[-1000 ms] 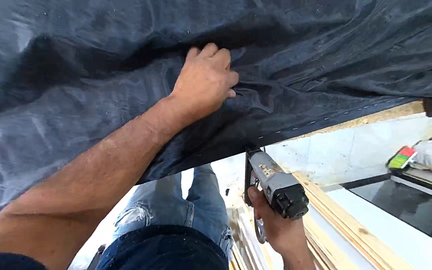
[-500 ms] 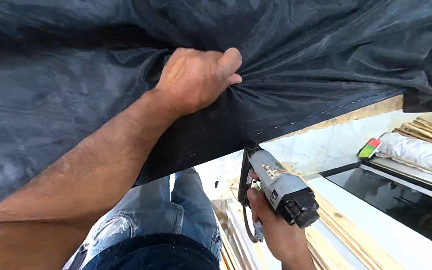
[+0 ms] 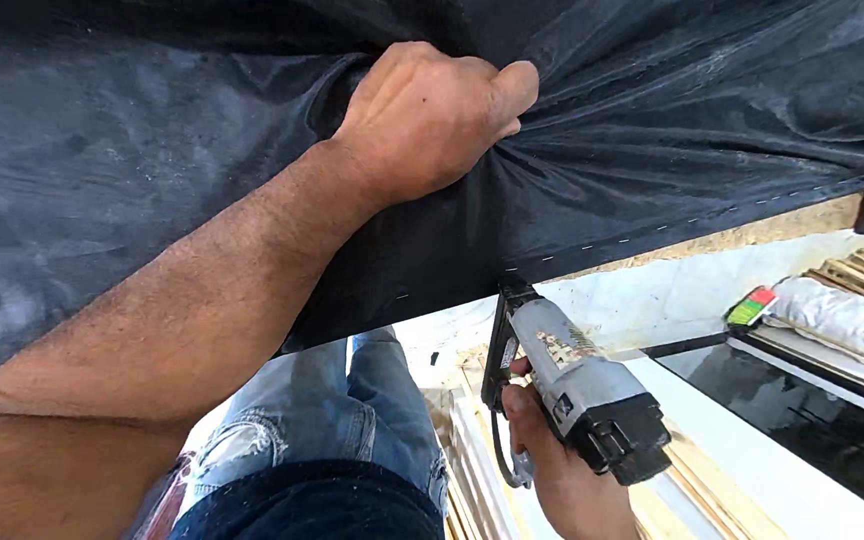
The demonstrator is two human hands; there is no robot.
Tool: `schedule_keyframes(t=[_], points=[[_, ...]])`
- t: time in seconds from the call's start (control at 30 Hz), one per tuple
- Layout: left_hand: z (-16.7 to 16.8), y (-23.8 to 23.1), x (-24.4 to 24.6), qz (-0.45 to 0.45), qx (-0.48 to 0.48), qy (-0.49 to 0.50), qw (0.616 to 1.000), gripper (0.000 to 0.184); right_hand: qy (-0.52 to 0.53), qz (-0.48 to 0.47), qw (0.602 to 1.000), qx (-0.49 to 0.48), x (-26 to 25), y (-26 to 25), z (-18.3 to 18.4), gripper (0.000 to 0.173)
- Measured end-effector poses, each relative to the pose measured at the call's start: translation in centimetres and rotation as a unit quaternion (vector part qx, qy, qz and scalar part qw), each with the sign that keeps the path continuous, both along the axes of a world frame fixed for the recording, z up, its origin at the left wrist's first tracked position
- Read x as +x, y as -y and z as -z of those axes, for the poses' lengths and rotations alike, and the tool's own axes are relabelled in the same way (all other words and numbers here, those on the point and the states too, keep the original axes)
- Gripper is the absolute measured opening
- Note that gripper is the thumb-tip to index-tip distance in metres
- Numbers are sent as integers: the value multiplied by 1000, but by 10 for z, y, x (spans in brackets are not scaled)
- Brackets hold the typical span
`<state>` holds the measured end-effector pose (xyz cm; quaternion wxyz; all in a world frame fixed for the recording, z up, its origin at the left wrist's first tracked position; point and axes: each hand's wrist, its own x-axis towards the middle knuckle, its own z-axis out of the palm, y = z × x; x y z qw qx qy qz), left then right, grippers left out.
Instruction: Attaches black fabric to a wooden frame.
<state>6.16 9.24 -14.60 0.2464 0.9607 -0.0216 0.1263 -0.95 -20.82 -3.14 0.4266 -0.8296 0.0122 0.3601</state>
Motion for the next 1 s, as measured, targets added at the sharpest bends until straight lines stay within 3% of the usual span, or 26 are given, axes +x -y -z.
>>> schedule_keyframes(t=[0.5, 0.63, 0.77, 0.9, 1.0], points=[[-2, -3, 1, 1, -15, -14, 1000, 29, 5, -128, 992, -9, -30, -22, -4, 50], [-2, -4, -1, -4, -27, -31, 999, 32, 26, -116, 993, 6, -44, -22, -2, 57], [-7, -12, -7, -24, -52, 20, 998, 43, 47, -76, 996, -14, -72, -9, -16, 50], [-47, -41, -65, -67, -80, 7, 995, 39, 23, -53, 996, -73, -102, 11, -36, 52], [-64, -70, -130, -111, -50, -86, 989, 42, 11, -58, 991, -117, -121, 21, -39, 50]])
